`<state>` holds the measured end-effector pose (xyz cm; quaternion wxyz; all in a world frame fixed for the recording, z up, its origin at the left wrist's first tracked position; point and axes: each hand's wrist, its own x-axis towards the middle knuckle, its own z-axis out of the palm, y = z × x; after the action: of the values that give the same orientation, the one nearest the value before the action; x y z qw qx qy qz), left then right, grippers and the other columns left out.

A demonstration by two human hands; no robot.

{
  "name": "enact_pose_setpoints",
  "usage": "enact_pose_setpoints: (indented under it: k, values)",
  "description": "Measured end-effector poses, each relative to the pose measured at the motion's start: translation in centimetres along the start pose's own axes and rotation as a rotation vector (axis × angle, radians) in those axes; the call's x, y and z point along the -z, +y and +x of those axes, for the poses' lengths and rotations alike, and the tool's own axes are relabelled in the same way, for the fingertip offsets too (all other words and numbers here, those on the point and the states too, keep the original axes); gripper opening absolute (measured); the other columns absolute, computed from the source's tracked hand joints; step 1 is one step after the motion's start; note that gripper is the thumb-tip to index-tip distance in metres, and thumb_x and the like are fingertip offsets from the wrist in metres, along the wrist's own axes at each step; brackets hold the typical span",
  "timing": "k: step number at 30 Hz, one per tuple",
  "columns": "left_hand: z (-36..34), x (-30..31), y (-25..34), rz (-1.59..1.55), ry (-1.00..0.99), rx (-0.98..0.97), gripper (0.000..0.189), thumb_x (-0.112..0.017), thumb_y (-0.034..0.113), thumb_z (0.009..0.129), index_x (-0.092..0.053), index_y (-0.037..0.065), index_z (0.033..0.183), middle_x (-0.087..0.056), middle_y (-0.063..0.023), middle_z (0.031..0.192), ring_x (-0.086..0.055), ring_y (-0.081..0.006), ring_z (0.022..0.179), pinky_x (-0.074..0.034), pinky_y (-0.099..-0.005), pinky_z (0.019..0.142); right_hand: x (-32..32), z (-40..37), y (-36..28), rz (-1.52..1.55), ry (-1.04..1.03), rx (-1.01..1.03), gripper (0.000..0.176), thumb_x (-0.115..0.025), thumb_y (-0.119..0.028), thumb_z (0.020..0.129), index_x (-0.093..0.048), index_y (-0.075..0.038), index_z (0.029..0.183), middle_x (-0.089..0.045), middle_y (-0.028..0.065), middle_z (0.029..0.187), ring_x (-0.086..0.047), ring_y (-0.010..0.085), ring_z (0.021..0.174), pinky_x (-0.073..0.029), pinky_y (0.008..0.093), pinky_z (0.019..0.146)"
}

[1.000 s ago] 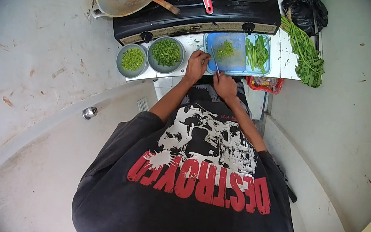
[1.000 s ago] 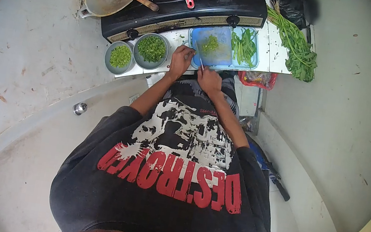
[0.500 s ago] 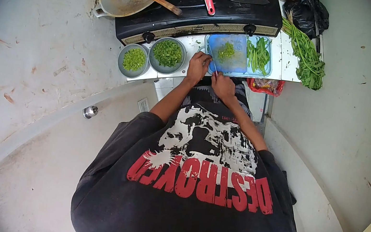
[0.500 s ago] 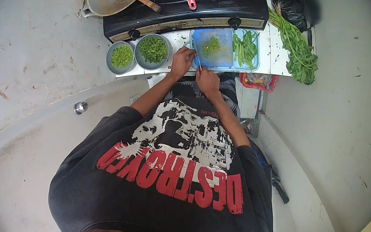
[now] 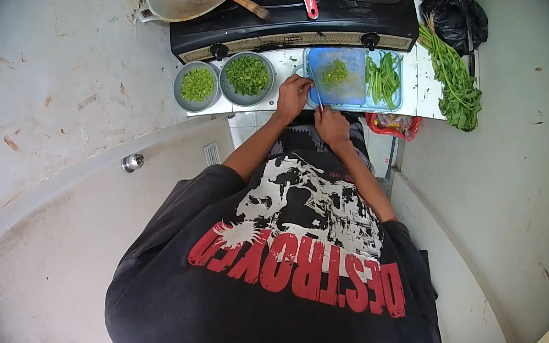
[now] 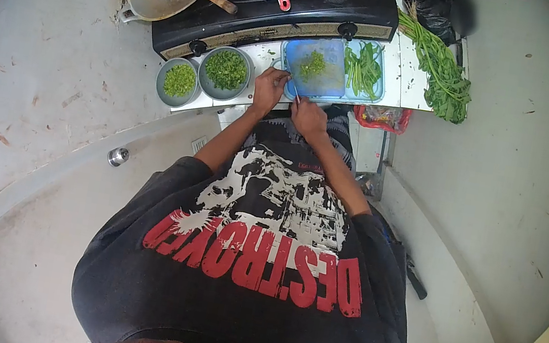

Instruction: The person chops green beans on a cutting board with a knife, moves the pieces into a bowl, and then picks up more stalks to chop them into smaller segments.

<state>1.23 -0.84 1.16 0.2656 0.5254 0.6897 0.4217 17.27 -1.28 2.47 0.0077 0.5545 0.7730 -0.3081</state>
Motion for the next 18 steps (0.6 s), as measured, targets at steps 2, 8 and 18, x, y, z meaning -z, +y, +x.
enact_pose_setpoints:
  k: [2,8,18]
  values:
    - [0.1,0.1,-0.1,-0.004,-0.010,-0.011,0.013,-0.065,0.000,0.084,-0.073,-0.001,0.094,-0.066,-0.0153,0.086,-0.067,-0.0317,0.079,-0.053,-0.0385,0.073,0.3,-0.6,0.3,0.010,-0.003,0.016,0.042,-0.050,-0.038,0.098,-0.063,0.002,0.094,-0.068,0.0284,0.079,-0.068,0.0461,0.077,-0.055,0.0542,0.073]
    - [-0.1,0.7,0.2,0.080,-0.063,-0.068,0.013,-0.065,0.002,0.086,-0.074,0.001,0.096,-0.067,-0.0156,0.089,-0.067,-0.0320,0.079,-0.054,-0.0391,0.074,-0.5,1.5,0.0,0.028,0.018,-0.005,0.041,-0.050,-0.038,0.098,-0.063,0.002,0.094,-0.068,0.0282,0.079,-0.068,0.0464,0.076,-0.055,0.0533,0.073]
    - [0.2,0.3,-0.5,0.029,-0.071,-0.047,0.010,-0.065,0.001,0.087,-0.072,0.000,0.094,-0.067,-0.0153,0.092,-0.067,-0.0328,0.080,-0.054,-0.0399,0.074,0.4,-0.3,0.2,0.024,-0.002,-0.038,0.043,-0.049,-0.038,0.098,-0.063,0.001,0.092,-0.068,0.0265,0.080,-0.069,0.0446,0.079,-0.055,0.0541,0.074]
